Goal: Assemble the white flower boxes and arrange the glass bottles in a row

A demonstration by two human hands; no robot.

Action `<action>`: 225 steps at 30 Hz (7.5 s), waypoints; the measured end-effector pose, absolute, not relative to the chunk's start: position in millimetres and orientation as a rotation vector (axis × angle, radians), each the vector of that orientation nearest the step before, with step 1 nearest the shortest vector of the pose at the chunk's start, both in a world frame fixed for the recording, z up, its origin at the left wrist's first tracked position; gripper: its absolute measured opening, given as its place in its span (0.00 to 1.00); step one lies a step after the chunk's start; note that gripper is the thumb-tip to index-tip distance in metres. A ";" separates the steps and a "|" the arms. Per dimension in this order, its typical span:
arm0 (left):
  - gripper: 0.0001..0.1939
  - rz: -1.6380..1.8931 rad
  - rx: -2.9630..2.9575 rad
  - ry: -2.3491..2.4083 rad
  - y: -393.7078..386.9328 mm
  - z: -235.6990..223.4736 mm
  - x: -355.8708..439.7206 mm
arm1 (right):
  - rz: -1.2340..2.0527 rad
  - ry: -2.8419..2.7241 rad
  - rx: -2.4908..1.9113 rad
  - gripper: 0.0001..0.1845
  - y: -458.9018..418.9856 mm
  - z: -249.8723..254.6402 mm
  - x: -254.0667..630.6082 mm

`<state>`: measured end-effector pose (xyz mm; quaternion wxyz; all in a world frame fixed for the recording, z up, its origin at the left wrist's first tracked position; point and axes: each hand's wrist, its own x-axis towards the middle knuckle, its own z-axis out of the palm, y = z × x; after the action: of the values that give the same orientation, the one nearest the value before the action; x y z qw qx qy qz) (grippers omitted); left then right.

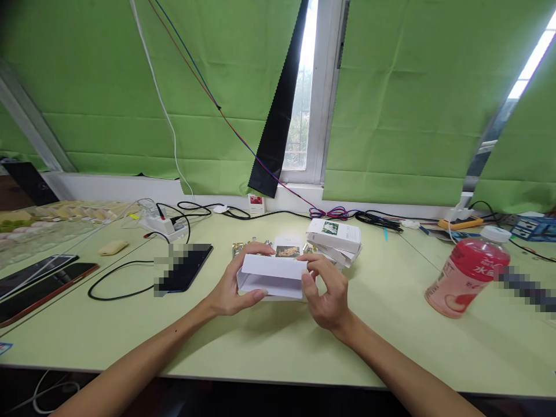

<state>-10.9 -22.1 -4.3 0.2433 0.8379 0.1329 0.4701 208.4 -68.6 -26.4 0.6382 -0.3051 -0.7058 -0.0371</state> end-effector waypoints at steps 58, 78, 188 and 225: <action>0.24 1.284 2.161 0.528 -23.4 -2.9 -10.6 | -0.078 -1.705 -0.662 0.05 -69.8 -25.3 208.5; 0.20 1.275 2.136 0.528 -22.2 -4.5 -11.5 | -0.126 -1.711 -0.659 0.06 -71.7 -21.4 206.1; 0.23 1.228 1.973 0.645 -22.4 0.3 -11.3 | -0.559 -1.766 -0.636 0.32 -67.8 -22.3 203.9; 0.13 1.463 2.252 0.397 -20.4 -1.9 -10.4 | -0.728 -1.842 -0.605 0.25 -72.3 -22.0 205.1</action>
<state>-10.4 -20.4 -1.9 0.2119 0.8106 0.1430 0.5269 205.1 -72.3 -22.0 0.5099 -0.2514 -0.7650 -0.3024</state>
